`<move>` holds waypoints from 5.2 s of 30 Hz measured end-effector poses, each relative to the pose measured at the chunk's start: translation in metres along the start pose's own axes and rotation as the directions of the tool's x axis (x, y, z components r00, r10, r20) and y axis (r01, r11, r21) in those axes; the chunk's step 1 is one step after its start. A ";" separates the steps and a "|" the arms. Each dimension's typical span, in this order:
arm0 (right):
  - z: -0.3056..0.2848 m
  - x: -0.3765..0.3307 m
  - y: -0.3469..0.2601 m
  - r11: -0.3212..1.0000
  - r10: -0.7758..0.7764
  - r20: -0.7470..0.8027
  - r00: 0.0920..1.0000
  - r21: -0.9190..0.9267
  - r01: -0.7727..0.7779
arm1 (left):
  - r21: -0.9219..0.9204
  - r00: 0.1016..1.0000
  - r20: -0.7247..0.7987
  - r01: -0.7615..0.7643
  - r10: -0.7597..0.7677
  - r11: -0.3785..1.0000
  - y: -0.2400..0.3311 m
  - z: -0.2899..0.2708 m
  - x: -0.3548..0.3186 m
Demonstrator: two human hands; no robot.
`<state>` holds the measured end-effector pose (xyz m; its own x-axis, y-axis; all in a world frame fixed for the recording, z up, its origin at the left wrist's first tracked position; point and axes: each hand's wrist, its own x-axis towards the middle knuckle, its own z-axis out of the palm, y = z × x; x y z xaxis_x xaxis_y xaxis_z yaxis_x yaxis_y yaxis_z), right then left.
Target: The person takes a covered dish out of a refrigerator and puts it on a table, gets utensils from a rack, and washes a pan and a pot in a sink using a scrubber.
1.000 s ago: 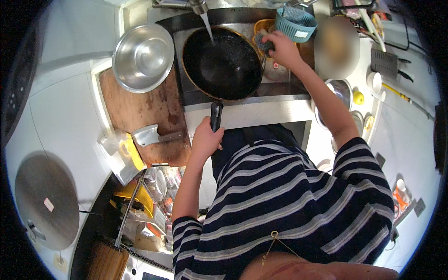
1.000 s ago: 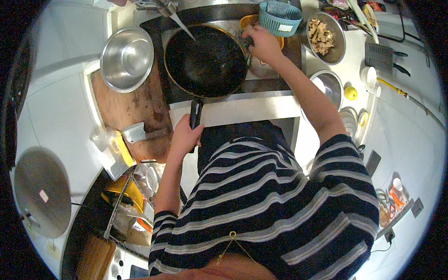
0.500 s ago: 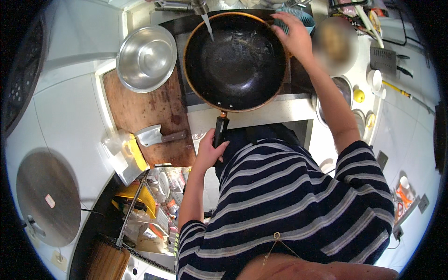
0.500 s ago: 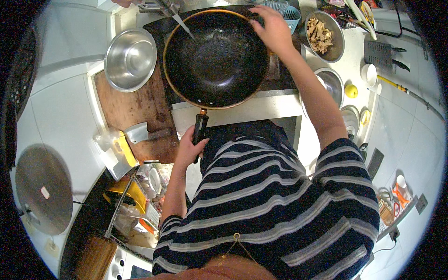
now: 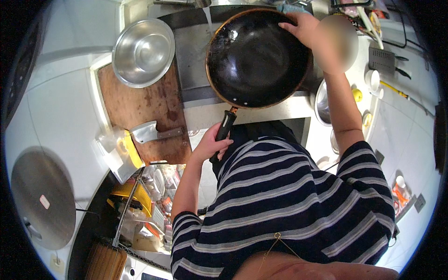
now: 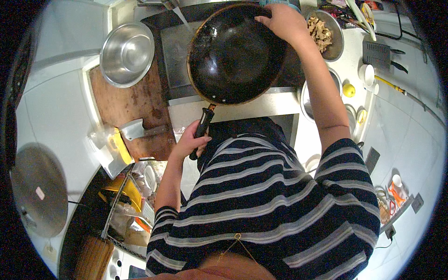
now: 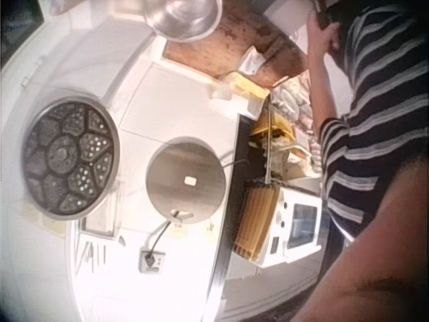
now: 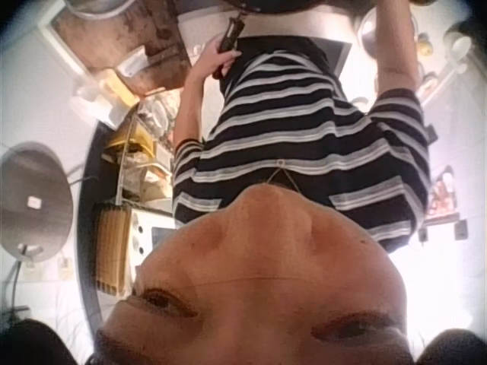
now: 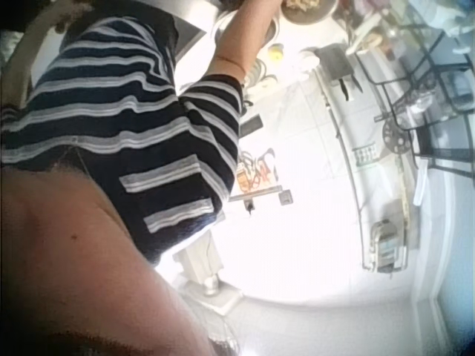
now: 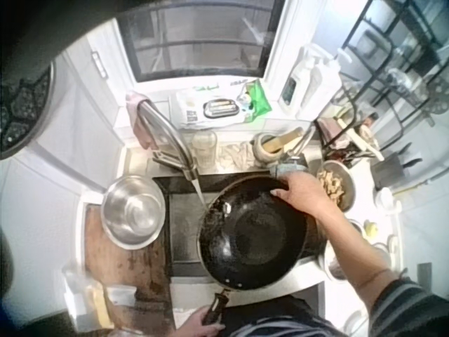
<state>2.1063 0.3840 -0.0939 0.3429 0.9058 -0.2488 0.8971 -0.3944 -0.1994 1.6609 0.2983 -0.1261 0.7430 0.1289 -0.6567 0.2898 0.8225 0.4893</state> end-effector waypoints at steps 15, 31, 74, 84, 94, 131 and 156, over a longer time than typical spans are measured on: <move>0.138 0.042 -0.101 0.157 -0.210 0.196 0.958 0.974 -0.164 | 0.710 0.867 -0.404 0.098 0.291 0.697 0.006 0.010 -0.012; 0.155 0.079 -0.153 0.298 -0.752 0.468 0.464 0.870 -0.393 | 0.748 0.740 -0.520 0.154 0.427 0.645 -0.036 -0.018 0.000; 0.078 0.054 -0.111 0.669 -0.706 0.506 0.496 0.706 0.232 | 0.527 0.820 -0.508 0.055 0.262 0.848 -0.020 -0.020 0.008; 0.136 -0.014 0.040 0.864 0.094 0.041 0.995 0.494 -0.102 | 0.513 0.883 -0.398 -0.012 0.250 0.858 -0.017 -0.020 0.007; 0.033 -0.006 0.008 0.996 -0.086 0.122 0.989 0.029 0.083 | -0.065 0.996 -0.083 -0.042 0.036 0.997 -0.025 -0.022 -0.005; -0.146 -0.112 0.072 0.762 -0.266 0.346 0.900 -0.496 0.416 | 0.052 0.941 0.339 -0.010 -0.008 0.999 -0.032 0.071 -0.022; 0.174 -0.675 -0.158 -0.418 0.731 0.193 0.655 0.885 0.205 | 0.843 0.877 0.369 -0.175 -0.309 0.509 -0.131 0.246 -0.080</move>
<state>1.6847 -0.1922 -0.0589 0.8262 0.2752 -0.4915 -0.5511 0.2139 -0.8066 1.7120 0.0440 0.0031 0.7843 -0.3453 -0.5154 0.5258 -0.0709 0.8477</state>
